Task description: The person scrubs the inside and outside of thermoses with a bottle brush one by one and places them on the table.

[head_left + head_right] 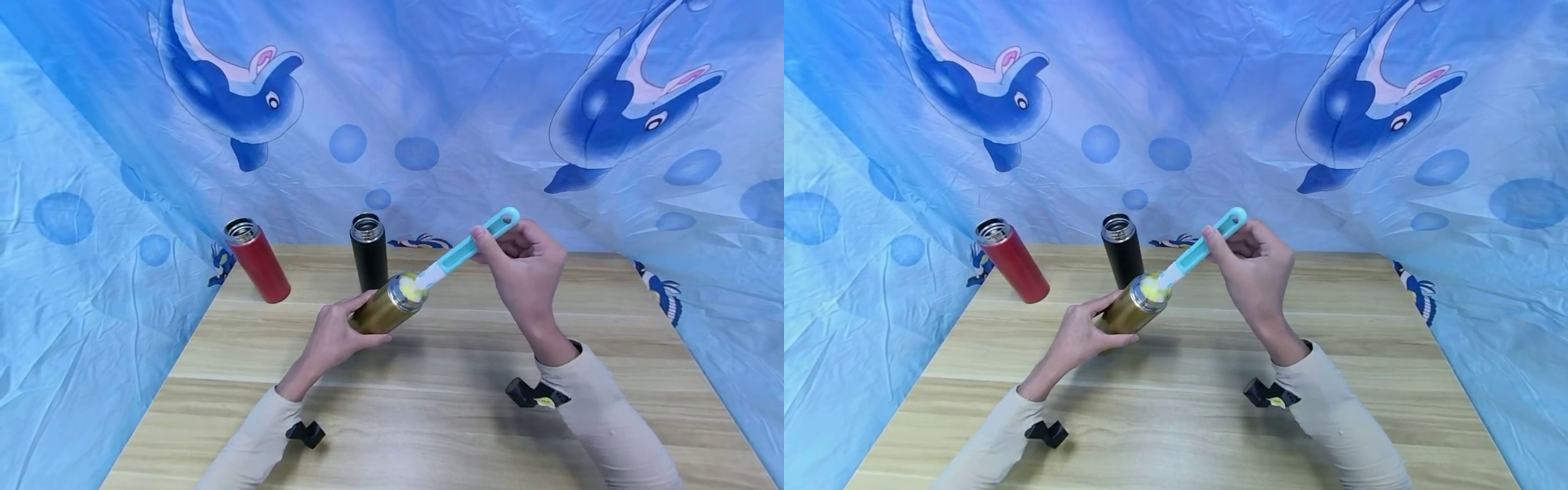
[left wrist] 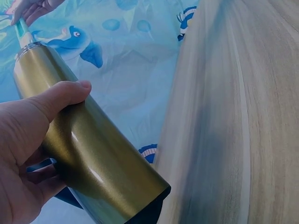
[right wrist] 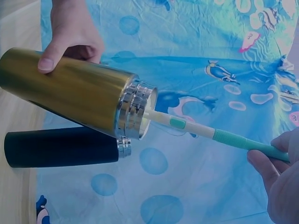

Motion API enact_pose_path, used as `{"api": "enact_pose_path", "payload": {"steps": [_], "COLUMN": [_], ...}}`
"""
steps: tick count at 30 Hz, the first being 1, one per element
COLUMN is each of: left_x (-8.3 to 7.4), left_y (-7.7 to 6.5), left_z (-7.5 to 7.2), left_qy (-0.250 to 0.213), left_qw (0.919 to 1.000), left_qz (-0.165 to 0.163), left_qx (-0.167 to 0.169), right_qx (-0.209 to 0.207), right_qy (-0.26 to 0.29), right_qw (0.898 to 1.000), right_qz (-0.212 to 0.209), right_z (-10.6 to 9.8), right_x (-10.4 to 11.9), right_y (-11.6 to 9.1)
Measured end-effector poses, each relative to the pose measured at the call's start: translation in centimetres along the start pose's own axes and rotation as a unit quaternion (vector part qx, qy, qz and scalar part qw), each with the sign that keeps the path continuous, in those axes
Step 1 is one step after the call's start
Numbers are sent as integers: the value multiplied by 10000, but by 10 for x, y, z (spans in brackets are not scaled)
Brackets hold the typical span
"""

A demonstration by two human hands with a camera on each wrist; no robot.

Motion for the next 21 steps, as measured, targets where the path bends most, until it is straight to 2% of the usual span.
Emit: {"api": "enact_pose_path", "payload": {"steps": [5,13,21], "left_x": [3,0,3], "left_y": [-1,1,-1], "left_z": [0,-2,-2], "left_qy": [-16,-5,-50], "left_qw": [10000,10000,9998], "left_qz": [-82,-14,-178], "left_qx": [9,8,70], "right_qx": [-47,-223,-346], "right_qy": [108,78,262], "right_qw": [9999,9997,9991], "right_qz": [47,-10,-29], "right_z": [0,-10,-18], "right_x": [1,5,7], "right_y": [2,6,11]}}
Point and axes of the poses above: each hand's wrist, its own y-axis towards the middle knuckle, its own z-axis out of the palm, x = y × z, the point moved 9 cm from there along y, towards the middle knuckle, and after that the axes turned 2 degrees about -y, right-handed, at the moved point
